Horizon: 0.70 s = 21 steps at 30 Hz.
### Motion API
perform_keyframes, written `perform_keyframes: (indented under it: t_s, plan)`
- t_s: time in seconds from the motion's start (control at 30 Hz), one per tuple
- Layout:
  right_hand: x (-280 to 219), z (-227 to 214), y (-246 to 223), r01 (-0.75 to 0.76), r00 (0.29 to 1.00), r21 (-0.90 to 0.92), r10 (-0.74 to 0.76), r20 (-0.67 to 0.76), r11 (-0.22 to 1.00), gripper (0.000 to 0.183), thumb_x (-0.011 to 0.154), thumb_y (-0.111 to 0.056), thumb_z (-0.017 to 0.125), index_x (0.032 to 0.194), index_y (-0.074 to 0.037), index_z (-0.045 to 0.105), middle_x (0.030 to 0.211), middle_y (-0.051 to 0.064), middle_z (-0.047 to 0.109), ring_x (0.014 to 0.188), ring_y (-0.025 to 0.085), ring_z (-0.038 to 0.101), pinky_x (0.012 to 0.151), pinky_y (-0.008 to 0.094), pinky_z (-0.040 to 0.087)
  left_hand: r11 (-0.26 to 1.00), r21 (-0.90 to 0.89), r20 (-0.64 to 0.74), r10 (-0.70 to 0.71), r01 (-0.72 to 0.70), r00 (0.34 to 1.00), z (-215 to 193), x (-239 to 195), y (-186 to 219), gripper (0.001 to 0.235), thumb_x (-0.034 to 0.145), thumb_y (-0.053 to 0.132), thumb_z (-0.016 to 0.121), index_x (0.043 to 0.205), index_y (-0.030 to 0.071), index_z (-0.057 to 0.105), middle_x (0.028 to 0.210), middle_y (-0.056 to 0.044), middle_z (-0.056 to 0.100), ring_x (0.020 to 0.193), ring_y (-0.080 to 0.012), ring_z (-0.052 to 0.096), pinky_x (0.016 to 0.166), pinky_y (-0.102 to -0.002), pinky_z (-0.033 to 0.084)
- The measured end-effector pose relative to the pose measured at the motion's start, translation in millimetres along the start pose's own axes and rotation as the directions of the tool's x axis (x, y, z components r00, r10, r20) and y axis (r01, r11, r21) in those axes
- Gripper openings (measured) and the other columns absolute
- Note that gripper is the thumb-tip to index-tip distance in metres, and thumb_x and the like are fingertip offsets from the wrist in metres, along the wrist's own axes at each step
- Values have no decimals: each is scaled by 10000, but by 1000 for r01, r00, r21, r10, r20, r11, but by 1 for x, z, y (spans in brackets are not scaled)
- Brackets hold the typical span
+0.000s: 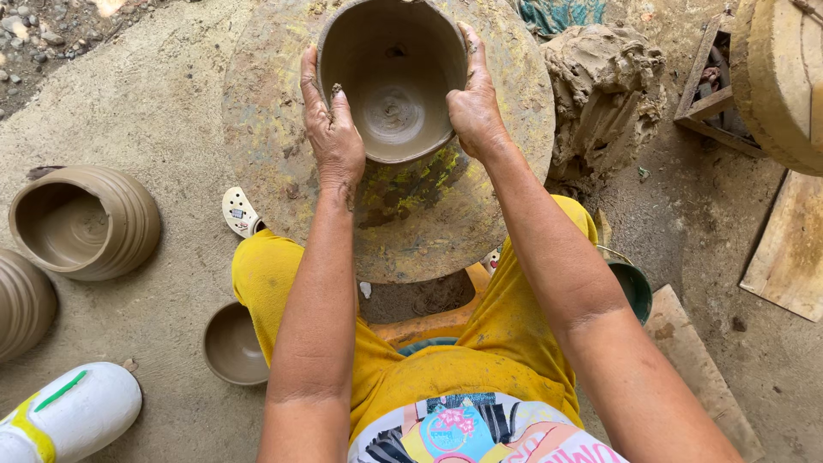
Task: The person adds clay to a spinning potter's wheel and shapes a large bowl by hand, using a small wooden tool to smooth the rim.
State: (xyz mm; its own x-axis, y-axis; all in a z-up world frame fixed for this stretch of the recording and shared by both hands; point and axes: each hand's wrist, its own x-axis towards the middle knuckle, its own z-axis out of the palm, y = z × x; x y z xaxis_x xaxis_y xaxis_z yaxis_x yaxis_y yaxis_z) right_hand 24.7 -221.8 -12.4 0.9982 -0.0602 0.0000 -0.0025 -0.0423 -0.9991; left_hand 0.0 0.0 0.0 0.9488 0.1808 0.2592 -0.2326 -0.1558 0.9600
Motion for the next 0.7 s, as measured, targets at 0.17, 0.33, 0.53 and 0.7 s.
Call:
perform_keyframes:
  t_s: [0.17,0.33,0.53,0.7]
  plan:
    - [-2,5,-19,-117,992,-2,117,-37,993,1066,743,268,378,1636,-268,152,1645,179,348,1457,307,473,1131,388,502,1000,-29,33,-12,13,999,-2,1,8,614,1108,58,414,1674,217,240,1739,-110,338,1602,-291,374,1318,-433,322]
    - [1,-14,-47,-133,991,220,129,29,966,915,930,142,549,1654,-220,123,1702,201,251,1495,402,416,1204,437,467,981,-119,50,-147,152,988,-11,-12,31,817,1082,452,489,1670,223,-31,1767,-143,38,1614,-350,184,1282,-584,194]
    - [30,-27,-70,-113,989,-27,115,88,993,792,956,37,603,1618,-217,249,1705,113,241,1531,336,270,1231,462,364,994,-62,-180,-98,88,979,14,-55,36,876,1085,461,502,1708,161,-36,1804,-164,-11,1671,-345,85,1342,-540,151]
    - [30,-8,-47,98,968,-133,-63,244,986,727,976,125,522,1620,-175,367,1717,88,332,1604,219,262,1318,393,221,995,-94,-222,-58,38,973,37,-62,41,897,1019,184,649,1687,128,52,1773,-190,82,1641,-345,195,1353,-453,178]
